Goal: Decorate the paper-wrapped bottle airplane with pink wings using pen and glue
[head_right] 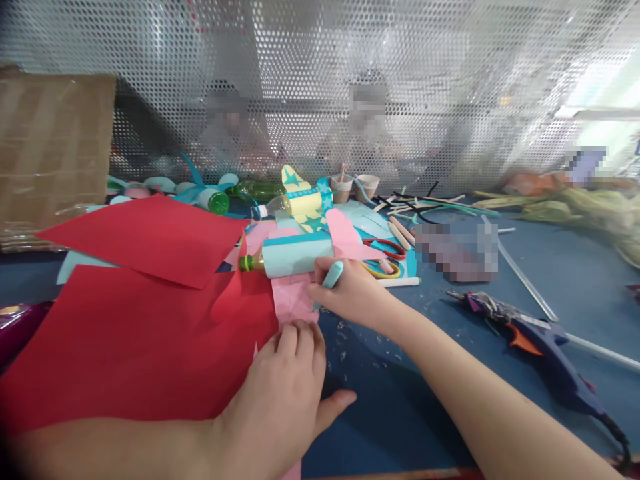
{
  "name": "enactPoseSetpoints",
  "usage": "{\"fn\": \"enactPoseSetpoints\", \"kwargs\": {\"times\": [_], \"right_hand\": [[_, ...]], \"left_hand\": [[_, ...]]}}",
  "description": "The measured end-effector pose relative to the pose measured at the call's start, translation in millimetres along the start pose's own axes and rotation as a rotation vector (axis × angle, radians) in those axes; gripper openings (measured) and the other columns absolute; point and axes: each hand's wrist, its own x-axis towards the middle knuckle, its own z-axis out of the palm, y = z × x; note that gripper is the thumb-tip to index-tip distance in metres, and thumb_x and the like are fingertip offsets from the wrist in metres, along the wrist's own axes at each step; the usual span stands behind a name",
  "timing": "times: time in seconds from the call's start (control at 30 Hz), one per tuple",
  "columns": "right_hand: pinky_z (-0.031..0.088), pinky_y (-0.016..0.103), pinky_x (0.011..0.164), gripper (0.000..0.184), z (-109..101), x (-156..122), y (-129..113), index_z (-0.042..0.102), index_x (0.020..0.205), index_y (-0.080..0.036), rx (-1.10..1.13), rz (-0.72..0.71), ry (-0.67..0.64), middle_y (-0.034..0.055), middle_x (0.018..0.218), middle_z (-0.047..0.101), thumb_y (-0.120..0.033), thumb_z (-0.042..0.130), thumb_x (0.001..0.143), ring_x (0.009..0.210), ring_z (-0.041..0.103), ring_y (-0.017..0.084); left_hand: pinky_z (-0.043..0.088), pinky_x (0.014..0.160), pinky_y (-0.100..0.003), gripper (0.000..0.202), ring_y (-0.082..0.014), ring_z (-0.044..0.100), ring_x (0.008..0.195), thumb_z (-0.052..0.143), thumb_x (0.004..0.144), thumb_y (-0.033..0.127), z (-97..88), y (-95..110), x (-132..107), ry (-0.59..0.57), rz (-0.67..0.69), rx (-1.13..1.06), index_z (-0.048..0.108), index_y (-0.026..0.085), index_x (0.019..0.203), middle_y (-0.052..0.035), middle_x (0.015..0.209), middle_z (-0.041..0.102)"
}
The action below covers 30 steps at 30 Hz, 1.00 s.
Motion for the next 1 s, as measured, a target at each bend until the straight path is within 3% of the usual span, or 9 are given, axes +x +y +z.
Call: {"fn": "enactPoseSetpoints", "kwargs": {"times": [0.7, 0.87, 1.0], "right_hand": [[0.031, 0.025, 0.052, 0.015, -0.8, -0.5, 0.6, 0.043, 0.056, -0.021, -0.030, 0.018, 0.016, -0.0047, 0.051, 0.049, -0.018, 0.053, 0.066, 0.052, 0.041, 0.011], [0.034, 0.026, 0.051, 0.019, 0.7, 2.2, 2.9, 0.044, 0.064, -0.022, 0.273, 0.005, 0.112, -0.0048, 0.052, 0.048, -0.030, 0.055, 0.076, 0.052, 0.043, 0.011], [0.043, 0.028, 0.058, 0.024, 11.1, 3.5, 2.8, 0.047, 0.079, -0.022, 0.589, 0.046, 0.071, -0.0033, 0.059, 0.056, -0.045, 0.052, 0.083, 0.059, 0.055, 0.014]], "left_hand": [[0.055, 0.063, -0.038, 0.076, -0.0304, 0.062, 0.081, 0.052, 0.076, 0.071, 0.7, -0.1, 0.1, 0.039, -0.013, 0.001, 0.072, 0.003, 0.104, -0.0213, 0.093, 0.070], [0.055, 0.062, -0.038, 0.075, -0.0313, 0.062, 0.080, 0.057, 0.074, 0.070, 2.0, -0.5, 0.6, 0.072, -0.012, -0.015, 0.072, 0.002, 0.102, -0.0222, 0.092, 0.070], [0.055, 0.062, -0.039, 0.076, -0.0315, 0.062, 0.079, 0.056, 0.076, 0.069, 2.6, -0.8, 0.4, 0.067, -0.008, -0.038, 0.071, 0.000, 0.103, -0.0234, 0.091, 0.069]]}}
